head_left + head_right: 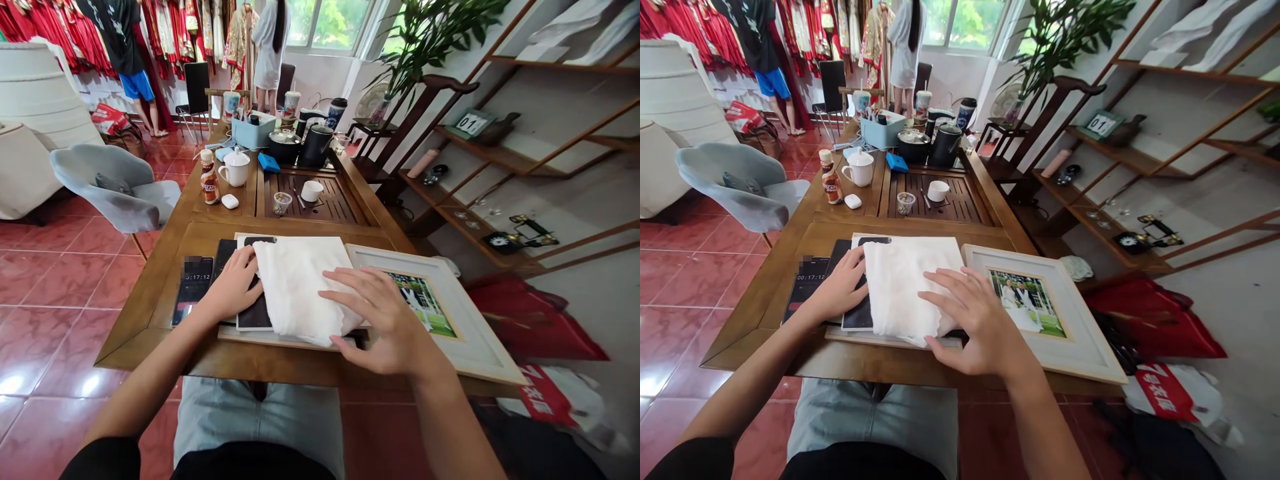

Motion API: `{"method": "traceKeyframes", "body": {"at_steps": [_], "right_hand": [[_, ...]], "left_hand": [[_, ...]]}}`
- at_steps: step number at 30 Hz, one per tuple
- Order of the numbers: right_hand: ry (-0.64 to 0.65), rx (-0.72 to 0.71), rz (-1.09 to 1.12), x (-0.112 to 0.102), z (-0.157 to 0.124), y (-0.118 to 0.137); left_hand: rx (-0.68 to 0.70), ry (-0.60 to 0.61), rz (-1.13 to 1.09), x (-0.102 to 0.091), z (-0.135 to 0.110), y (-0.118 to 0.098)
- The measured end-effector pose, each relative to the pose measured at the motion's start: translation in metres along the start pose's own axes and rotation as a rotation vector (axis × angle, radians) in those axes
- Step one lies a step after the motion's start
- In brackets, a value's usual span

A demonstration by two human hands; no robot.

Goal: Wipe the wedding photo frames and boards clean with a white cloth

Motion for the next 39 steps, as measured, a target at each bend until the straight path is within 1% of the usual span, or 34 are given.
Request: {"method": "traceKeyframes", "body": {"at_steps": [2,4,7,9,10,12,14,16,17,19,21,23,25,27,31,32,33,37,39], "right_hand": [[0.076,0.011,0.051,0.005,-0.001,-0.004],[0.108,0.034,0.105,0.008,-0.003,-0.006],[0.054,0.095,0.069,0.007,-0.004,-0.011],[0.011,0.160,0.042,0.006,-0.001,-0.015],[0.009,0.198,0.037,0.006,0.002,-0.017],[0.044,0.248,0.020,0.008,0.010,-0.019],[0.085,0.251,-0.029,0.011,0.021,-0.016],[0.068,0.261,-0.061,0.011,0.032,-0.014],[0.053,0.294,-0.055,0.011,0.036,-0.015],[0.047,0.399,0.005,0.014,0.042,-0.019],[0.089,0.492,0.137,0.022,0.045,-0.020],[0.129,0.536,0.273,0.027,0.047,-0.017],[0.120,0.558,0.294,0.025,0.048,-0.014],[0.133,0.557,0.232,0.023,0.048,-0.012],[0.330,0.435,0.210,0.037,0.046,-0.002],[0.355,0.409,0.208,0.040,0.046,-0.001],[0.354,0.399,0.204,0.041,0.046,-0.003],[0.248,0.415,0.150,0.036,0.049,-0.017],[0.225,0.335,0.061,0.029,0.050,-0.016]], "left_hand": [[-0.004,-0.008,-0.002,0.000,0.000,0.001],[-0.008,-0.009,-0.004,0.000,0.000,0.001],[-0.010,-0.007,0.000,0.000,0.000,0.001],[-0.012,-0.008,0.011,0.000,0.000,0.001],[-0.012,-0.009,0.016,0.000,0.000,0.001],[-0.012,-0.014,0.019,0.000,-0.001,0.001],[-0.012,-0.019,0.019,0.001,-0.001,0.001],[-0.015,-0.022,0.013,0.002,0.000,0.003],[-0.017,-0.024,0.009,0.003,0.000,0.003],[-0.017,-0.028,-0.001,0.004,0.000,0.005],[-0.018,-0.034,-0.004,0.005,0.000,0.006],[-0.020,-0.035,-0.001,0.005,0.000,0.007],[-0.020,-0.033,0.003,0.006,-0.001,0.007],[-0.018,-0.032,0.011,0.007,-0.001,0.007],[-0.021,-0.032,0.028,0.007,0.000,0.005],[-0.020,-0.035,0.023,0.007,0.000,0.005],[-0.018,-0.038,0.016,0.007,0.000,0.005],[-0.022,-0.038,0.014,0.007,-0.001,0.006],[-0.026,-0.033,0.019,0.008,-0.001,0.007]]}}
Point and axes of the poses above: each hand's wrist, its own z-axis towards the middle knuckle, its own x-axis out of the palm, y = z × x, the point moved 8 cm from there along z, towards the middle knuckle, and after that the axes turned 6 degrees about -z, right-handed, at the moved point
